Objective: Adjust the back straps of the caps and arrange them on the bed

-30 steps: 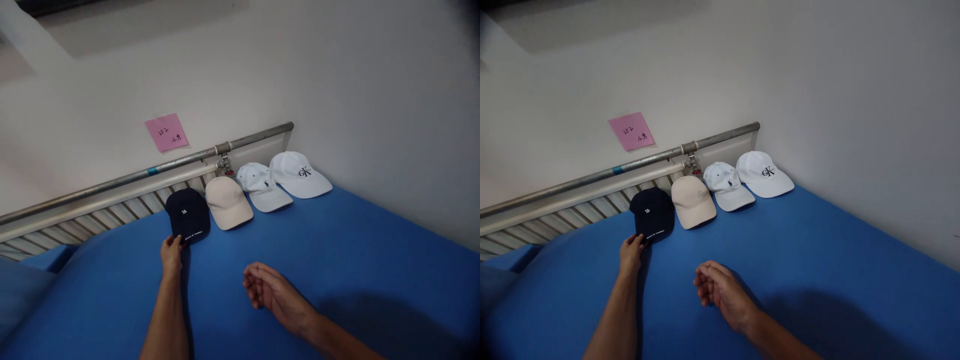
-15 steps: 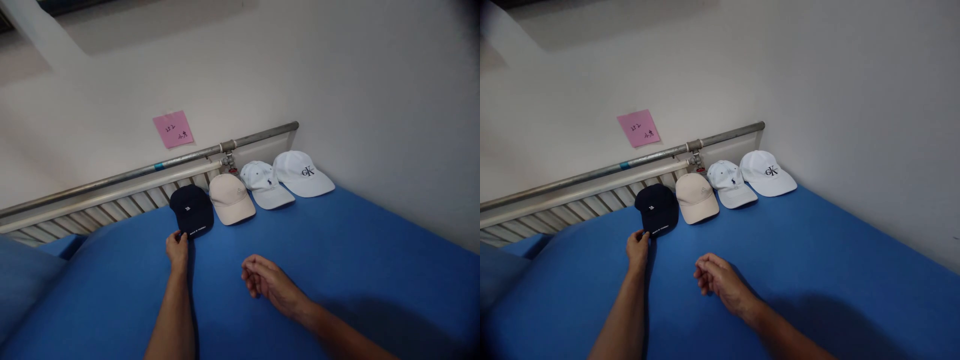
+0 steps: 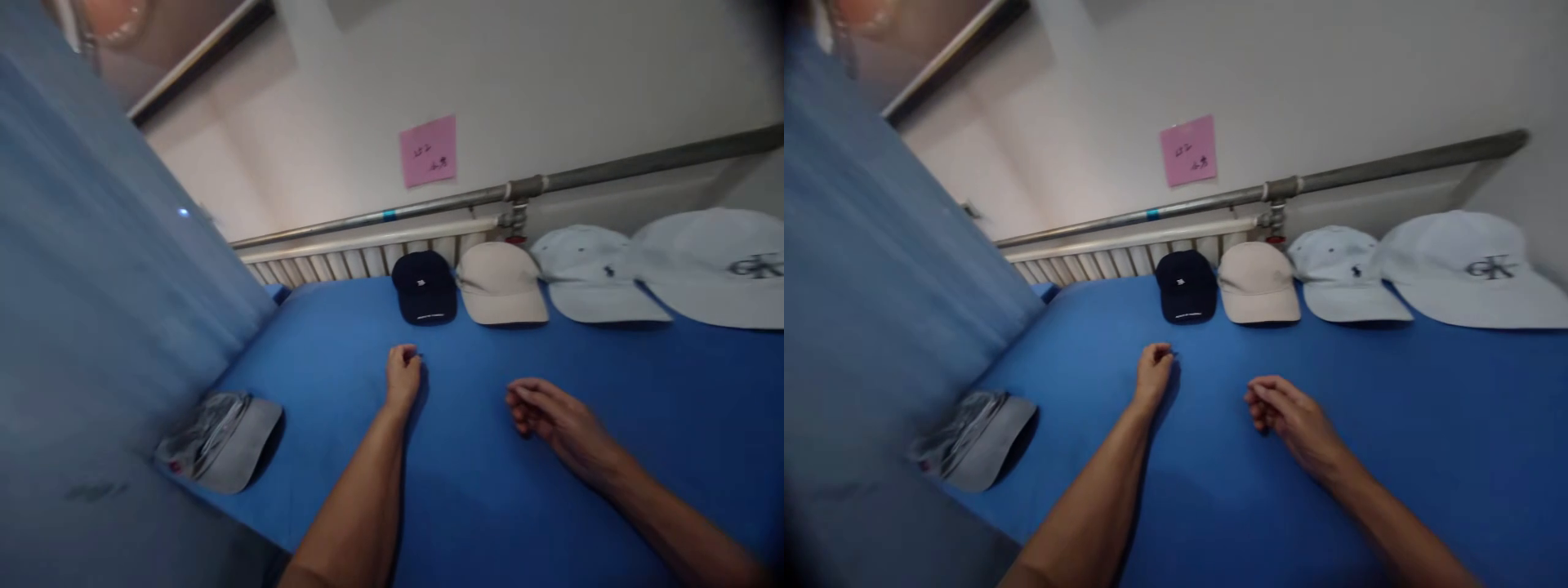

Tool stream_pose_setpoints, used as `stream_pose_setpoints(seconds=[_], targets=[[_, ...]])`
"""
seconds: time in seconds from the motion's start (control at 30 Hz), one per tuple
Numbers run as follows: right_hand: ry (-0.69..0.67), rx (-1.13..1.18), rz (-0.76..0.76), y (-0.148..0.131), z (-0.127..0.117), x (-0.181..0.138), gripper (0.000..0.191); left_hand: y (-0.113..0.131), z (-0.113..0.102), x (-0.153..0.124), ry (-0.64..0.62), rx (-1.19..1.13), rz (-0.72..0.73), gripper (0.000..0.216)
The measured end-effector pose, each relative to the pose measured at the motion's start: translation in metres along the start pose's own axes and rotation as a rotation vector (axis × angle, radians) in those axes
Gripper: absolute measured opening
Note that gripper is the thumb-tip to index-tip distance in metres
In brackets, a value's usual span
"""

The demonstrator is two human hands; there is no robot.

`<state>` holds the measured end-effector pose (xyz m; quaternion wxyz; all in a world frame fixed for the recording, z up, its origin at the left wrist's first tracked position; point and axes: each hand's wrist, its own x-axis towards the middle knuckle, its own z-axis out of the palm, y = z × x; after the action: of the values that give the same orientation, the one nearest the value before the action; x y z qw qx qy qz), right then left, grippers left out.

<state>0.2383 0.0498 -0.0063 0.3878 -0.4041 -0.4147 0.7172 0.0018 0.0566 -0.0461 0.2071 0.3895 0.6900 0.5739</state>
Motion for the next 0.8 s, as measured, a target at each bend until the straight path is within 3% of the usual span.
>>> stream_pose_setpoints(seconds=[0.1,0.2,0.37,0.5,0.67,0.8], targets=[[0.023,-0.029,0.002,-0.001,0.001,-0.003,0.039,-0.002,-0.027,-0.023,-0.025,0.049,0.015,0.018],[0.042,-0.065,0.003,-0.002,0.001,-0.008,0.038,0.001,-0.069,-0.037,0.018,0.132,0.043,0.020],[0.050,-0.094,-0.011,-0.001,0.000,-0.008,0.036,0.011,-0.162,-0.054,0.255,0.307,0.053,0.031],[0.036,-0.094,0.017,0.001,0.000,-0.006,0.039,0.010,-0.226,-0.085,0.449,0.432,0.004,0.038],[0.010,-0.084,0.007,0.000,0.000,-0.006,0.039,0.000,-0.259,-0.105,0.665,0.636,-0.028,0.034],[-0.017,-0.082,0.005,-0.002,-0.001,-0.008,0.036,0.024,-0.261,-0.093,0.691,0.497,-0.035,0.025]])
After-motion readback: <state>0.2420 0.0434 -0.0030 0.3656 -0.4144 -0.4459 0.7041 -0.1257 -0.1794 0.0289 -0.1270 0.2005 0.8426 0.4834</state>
